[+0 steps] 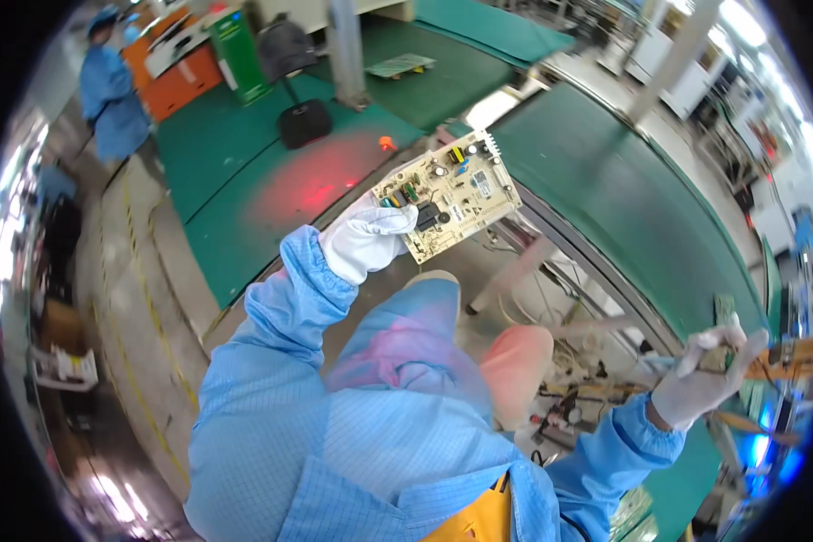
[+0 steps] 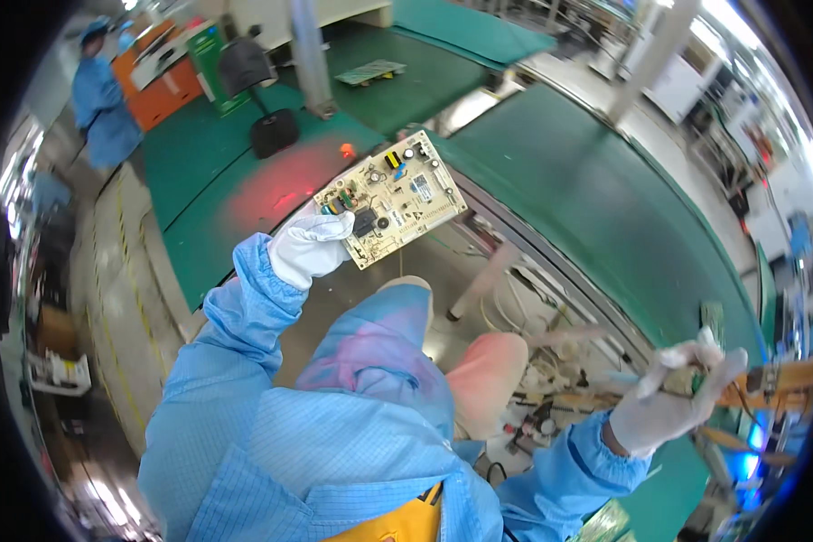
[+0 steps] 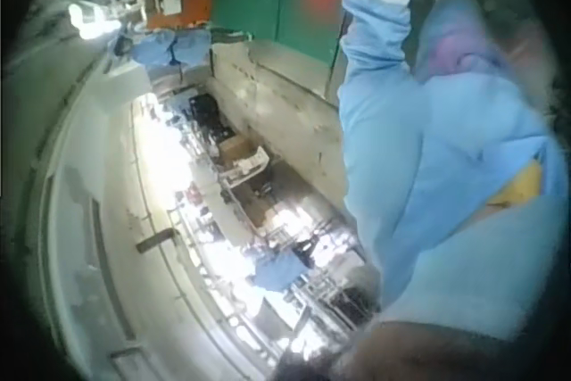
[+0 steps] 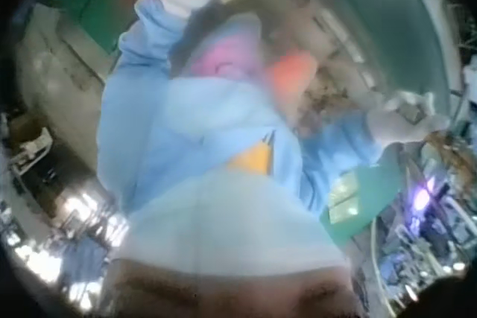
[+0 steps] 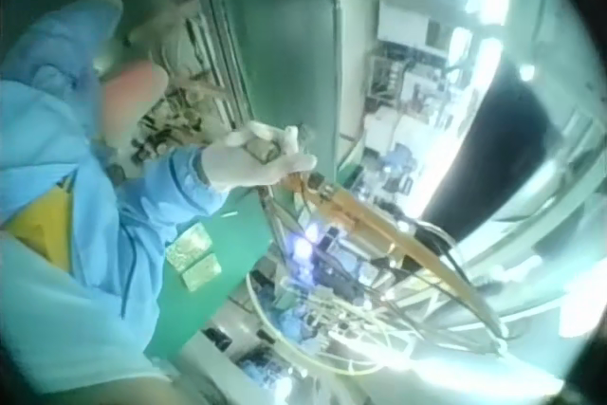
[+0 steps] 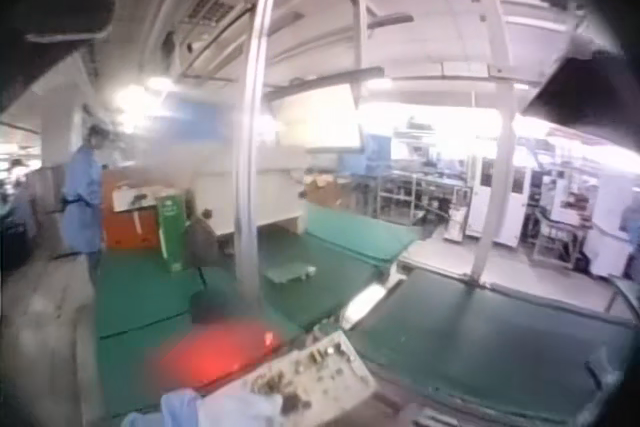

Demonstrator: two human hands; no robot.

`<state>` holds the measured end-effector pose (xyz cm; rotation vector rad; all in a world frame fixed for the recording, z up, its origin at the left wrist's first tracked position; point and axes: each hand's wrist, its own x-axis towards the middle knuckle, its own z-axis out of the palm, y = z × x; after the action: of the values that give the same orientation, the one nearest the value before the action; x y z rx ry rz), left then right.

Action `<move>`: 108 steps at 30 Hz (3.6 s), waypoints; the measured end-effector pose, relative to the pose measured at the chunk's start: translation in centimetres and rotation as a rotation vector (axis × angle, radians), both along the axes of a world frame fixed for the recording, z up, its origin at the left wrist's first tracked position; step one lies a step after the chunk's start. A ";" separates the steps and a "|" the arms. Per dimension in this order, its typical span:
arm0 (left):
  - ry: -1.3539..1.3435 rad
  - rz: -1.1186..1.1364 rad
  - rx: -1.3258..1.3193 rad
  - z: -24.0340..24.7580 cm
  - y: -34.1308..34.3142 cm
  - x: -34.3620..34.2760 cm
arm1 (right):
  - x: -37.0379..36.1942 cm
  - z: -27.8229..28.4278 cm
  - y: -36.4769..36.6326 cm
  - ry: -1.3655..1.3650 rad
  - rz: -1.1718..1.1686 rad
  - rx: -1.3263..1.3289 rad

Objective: Assembling electronic components by using a manual dispenser on printed circuit boards.

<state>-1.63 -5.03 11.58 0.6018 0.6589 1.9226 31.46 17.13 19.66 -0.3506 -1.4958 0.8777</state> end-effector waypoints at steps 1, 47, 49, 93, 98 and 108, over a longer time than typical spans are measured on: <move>0.038 0.063 -0.018 0.2 -1.2 -0.8 | -1.0 0.1 0.0 0.013 -0.103 0.047; -0.209 0.385 0.186 2.0 -3.1 -6.0 | -4.6 3.2 -1.1 0.101 -0.096 -0.214; -0.300 0.223 0.147 1.8 -1.4 -4.5 | -4.6 3.2 -1.1 0.048 -0.068 -0.188; 0.028 -0.590 -0.223 0.6 8.7 14.5 | -7.0 2.6 -2.1 0.176 0.010 -0.199; 0.112 -0.587 -0.228 1.9 8.5 14.9 | -6.7 3.1 -3.3 0.003 -0.087 -0.086; -0.032 -0.604 -0.188 1.7 8.2 15.1 | -5.7 2.3 -1.4 0.197 0.519 0.028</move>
<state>13.45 3.21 13.27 0.5698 0.5501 1.2906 25.71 15.76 21.91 0.1546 -1.4322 1.2575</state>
